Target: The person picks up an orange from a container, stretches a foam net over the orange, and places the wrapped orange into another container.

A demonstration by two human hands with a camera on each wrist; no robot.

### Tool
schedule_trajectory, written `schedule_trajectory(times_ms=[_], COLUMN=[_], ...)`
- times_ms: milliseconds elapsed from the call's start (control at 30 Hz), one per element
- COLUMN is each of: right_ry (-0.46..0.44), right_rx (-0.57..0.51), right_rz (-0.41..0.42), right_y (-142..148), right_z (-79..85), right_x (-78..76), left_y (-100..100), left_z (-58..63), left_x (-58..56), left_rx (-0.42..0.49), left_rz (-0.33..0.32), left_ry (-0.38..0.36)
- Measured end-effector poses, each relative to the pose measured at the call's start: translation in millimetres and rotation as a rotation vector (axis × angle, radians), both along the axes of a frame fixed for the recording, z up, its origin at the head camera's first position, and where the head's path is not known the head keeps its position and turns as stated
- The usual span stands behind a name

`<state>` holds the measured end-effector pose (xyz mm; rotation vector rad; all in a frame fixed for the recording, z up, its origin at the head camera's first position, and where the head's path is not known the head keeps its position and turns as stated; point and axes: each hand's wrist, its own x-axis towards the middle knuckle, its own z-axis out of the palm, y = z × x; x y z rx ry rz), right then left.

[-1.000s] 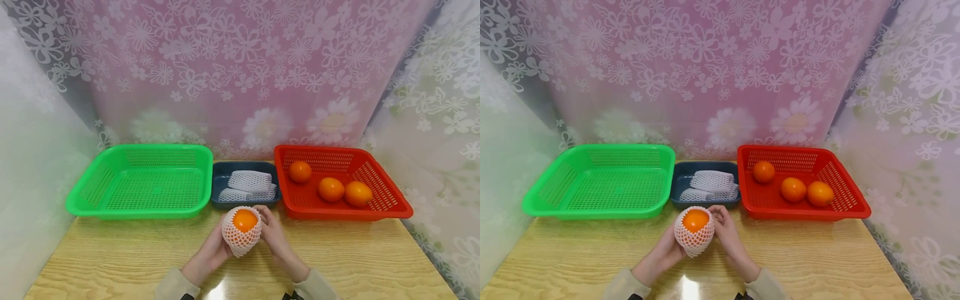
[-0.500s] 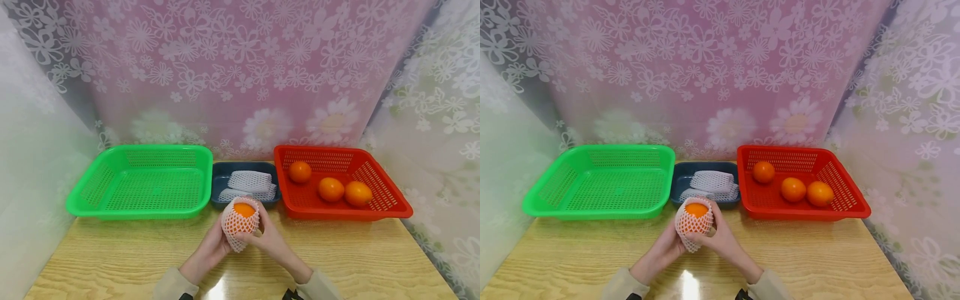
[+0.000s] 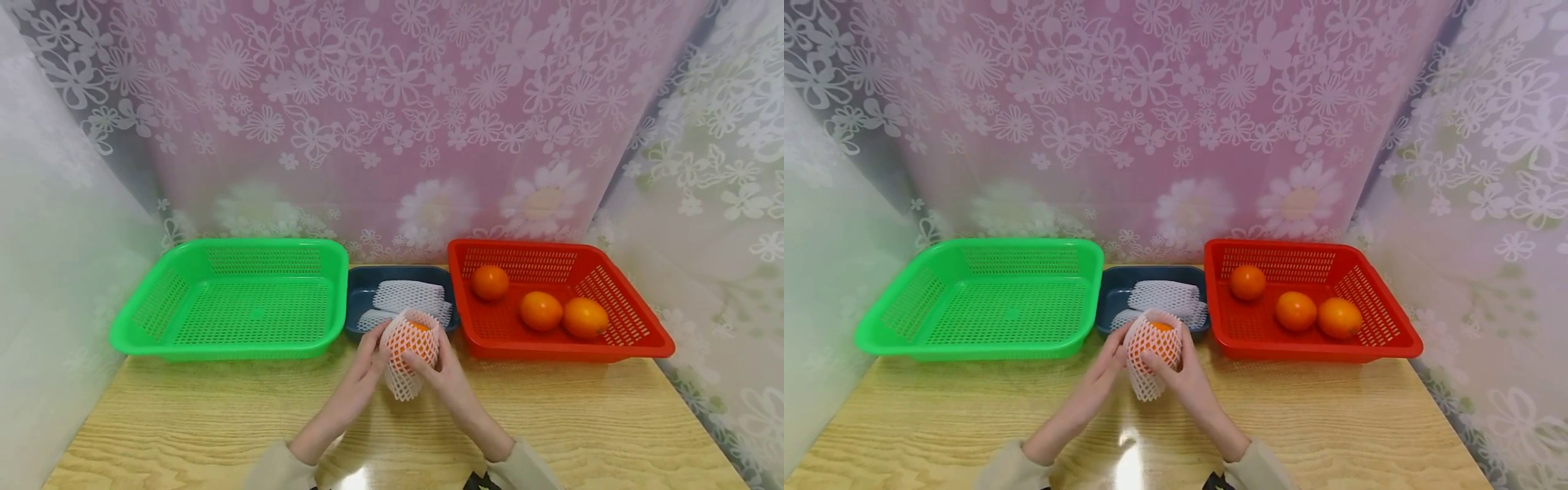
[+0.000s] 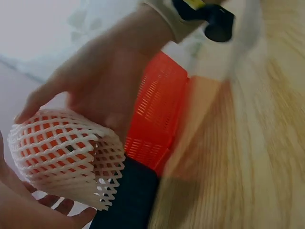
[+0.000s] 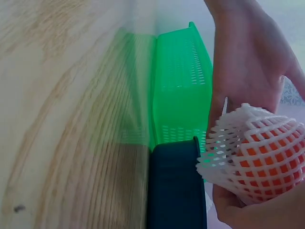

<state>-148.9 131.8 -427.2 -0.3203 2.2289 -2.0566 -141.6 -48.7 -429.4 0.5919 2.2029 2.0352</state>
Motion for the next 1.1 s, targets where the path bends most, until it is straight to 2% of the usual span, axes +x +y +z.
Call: schedule_trajectory(times_ms=[67, 167, 267, 400, 667, 800, 900, 1000, 1100], right_ry=[0.013, 0.017, -0.010, -0.042, -0.050, -0.048, -0.005, 0.092, 0.199], right_rx=[0.000, -0.004, -0.018, -0.018, -0.008, 0.002, 0.017, 0.021, 0.039], right_rz=[0.029, 0.091, 0.162, 0.228, 0.284, 0.295, 0.296, 0.272, 0.213], right_y=[-1, -1, -2, -3, -1, 0, 1, 5, 10], right_z=[0.6, 1.4, 2.8, 4.8, 2.4, 2.5, 5.2, 10.1, 15.9], right_x=[0.0, 0.3, 0.5, 0.9, 0.6, 0.1, -0.3, -1.3, -3.0], left_y=[2, 4, 5, 3, -3, -7, -15, -31, -53], left_z=[-2.3, -5.4, -7.1, -7.4, -3.2, 2.9, 10.7, 24.8, 41.5], left_x=[2.1, 4.0, 3.8, 1.4, -3.5, -3.2, -5.3, -12.9, -25.6], left_rx=[-0.028, -0.025, -0.025, -0.075, -0.123, -0.177, -0.193, -0.144, -0.068], left_rz=[-0.016, -0.021, 0.032, 0.126, 0.208, 0.245, 0.262, 0.298, 0.395], left_ry=[0.038, 0.037, 0.047, 0.095, 0.117, 0.124, 0.137, 0.127, 0.096])
